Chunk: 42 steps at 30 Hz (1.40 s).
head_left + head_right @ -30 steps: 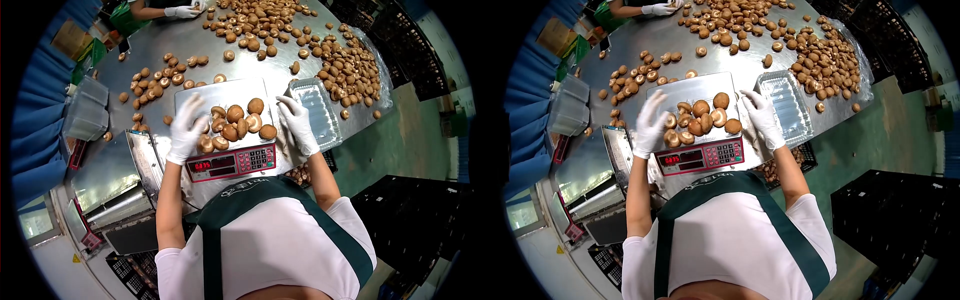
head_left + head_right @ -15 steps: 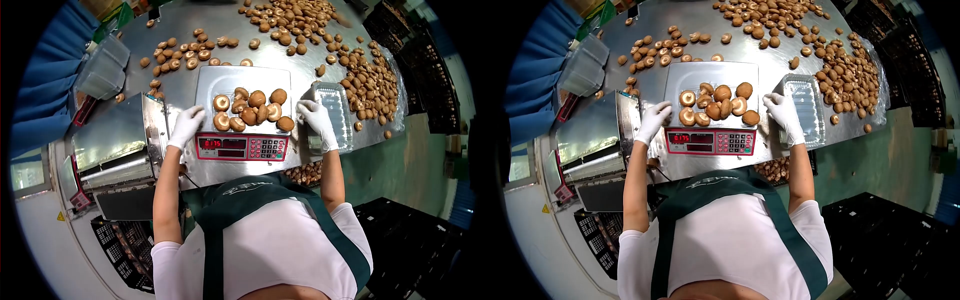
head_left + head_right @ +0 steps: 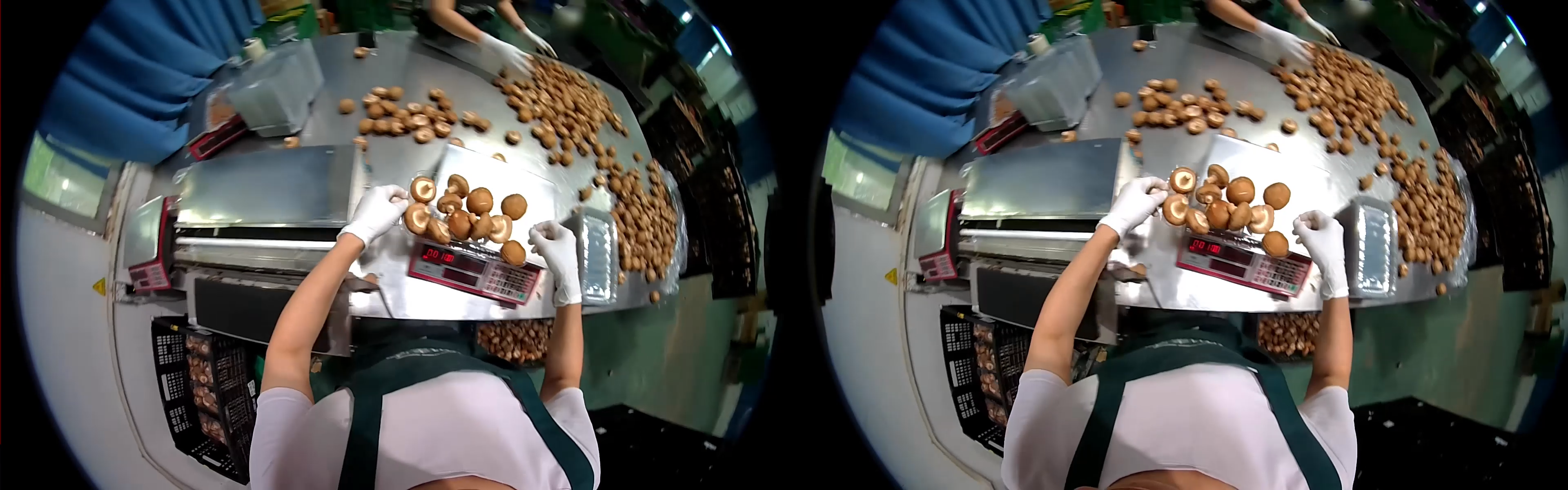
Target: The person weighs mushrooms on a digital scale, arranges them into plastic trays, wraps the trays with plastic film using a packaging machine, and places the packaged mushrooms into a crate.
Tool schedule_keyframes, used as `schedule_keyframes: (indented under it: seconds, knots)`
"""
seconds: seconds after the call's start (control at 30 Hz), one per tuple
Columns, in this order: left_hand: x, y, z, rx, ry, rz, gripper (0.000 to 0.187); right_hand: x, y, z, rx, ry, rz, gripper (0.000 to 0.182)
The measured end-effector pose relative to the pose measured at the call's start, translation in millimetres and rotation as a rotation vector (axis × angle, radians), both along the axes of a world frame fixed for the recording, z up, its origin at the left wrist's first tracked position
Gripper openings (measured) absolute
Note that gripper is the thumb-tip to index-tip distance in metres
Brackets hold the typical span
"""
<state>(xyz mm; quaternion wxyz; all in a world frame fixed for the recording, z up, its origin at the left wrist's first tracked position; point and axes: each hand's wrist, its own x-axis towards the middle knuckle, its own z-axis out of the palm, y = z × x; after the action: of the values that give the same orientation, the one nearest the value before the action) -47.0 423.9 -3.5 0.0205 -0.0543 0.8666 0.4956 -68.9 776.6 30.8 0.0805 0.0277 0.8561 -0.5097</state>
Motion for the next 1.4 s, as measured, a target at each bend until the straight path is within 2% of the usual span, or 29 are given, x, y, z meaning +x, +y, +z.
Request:
schedule_keyframes:
  seconds: [0.03,0.1,0.2,0.3,0.33,0.37,0.43,0.53,0.6,0.67,0.7,0.8,0.87,0.93,0.97,1.03,1.07,1.13,1.17,1.2,1.27,1.33,1.4]
  knots:
    - [11,-14,23,0.031,-0.046,0.033,0.021,1,-20,9,-0.002,-0.007,0.024,0.018]
    - [30,-57,33,-0.014,0.021,0.095,0.023,8,-63,21,-0.084,0.000,0.061,0.016]
    - [60,-127,52,-0.110,0.050,0.179,0.025,12,-138,31,-0.049,0.031,0.167,0.020]
    - [84,-213,49,-0.218,0.118,0.239,0.024,15,-221,44,0.031,0.049,0.326,0.021]
    - [96,-256,50,-0.237,0.109,0.290,0.024,30,-277,64,0.167,0.117,0.340,0.022]
    - [98,-282,47,-0.259,0.098,0.307,0.024,20,-298,48,0.107,0.136,0.382,0.021]
    - [102,-321,44,-0.352,0.072,0.341,0.021,17,-343,45,0.167,0.087,0.432,0.021]
    - [103,-356,43,-0.472,-0.042,0.381,0.021,7,-390,23,0.281,0.067,0.471,0.018]
    - [99,-373,31,-0.533,-0.098,0.353,0.021,4,-409,4,0.240,0.021,0.451,0.019]
    - [96,-381,20,-0.507,-0.080,0.365,0.023,4,-419,1,0.200,-0.020,0.430,0.020]
    - [91,-388,11,-0.479,-0.114,0.340,0.025,5,-418,3,0.269,-0.002,0.458,0.023]
    - [87,-405,-2,-0.325,-0.030,0.183,0.029,11,-405,2,0.360,0.020,0.460,0.028]
    - [91,-418,-15,-0.261,0.133,0.142,0.030,16,-390,-2,0.535,0.479,0.455,0.028]
    - [112,-415,10,-0.373,0.309,0.079,0.028,45,-372,28,0.542,0.517,0.523,0.028]
    - [124,-411,26,-0.427,0.361,0.021,0.026,57,-363,41,0.575,0.588,0.632,0.027]
    - [147,-404,58,-0.454,0.251,-0.192,0.020,69,-345,39,0.708,0.713,0.862,0.028]
    - [157,-401,64,-0.453,0.394,-0.356,0.015,71,-337,32,0.807,0.762,0.987,0.034]
    - [170,-400,72,-0.823,0.455,-0.743,0.015,80,-331,28,0.859,0.824,1.156,0.047]
    - [174,-399,66,-0.951,0.477,-0.806,0.016,82,-331,25,0.861,0.862,1.240,0.048]
    - [179,-397,60,-1.076,0.494,-0.864,0.017,83,-334,22,0.692,1.047,1.271,0.042]
    - [177,-399,48,-1.080,0.564,-0.877,0.016,89,-342,14,0.711,0.903,1.343,0.034]
    - [179,-400,44,-1.113,0.533,-0.798,0.009,83,-341,-3,0.568,0.904,1.244,0.028]
    - [183,-399,40,-0.986,0.526,-0.709,0.006,84,-335,-16,0.560,0.892,1.130,0.024]
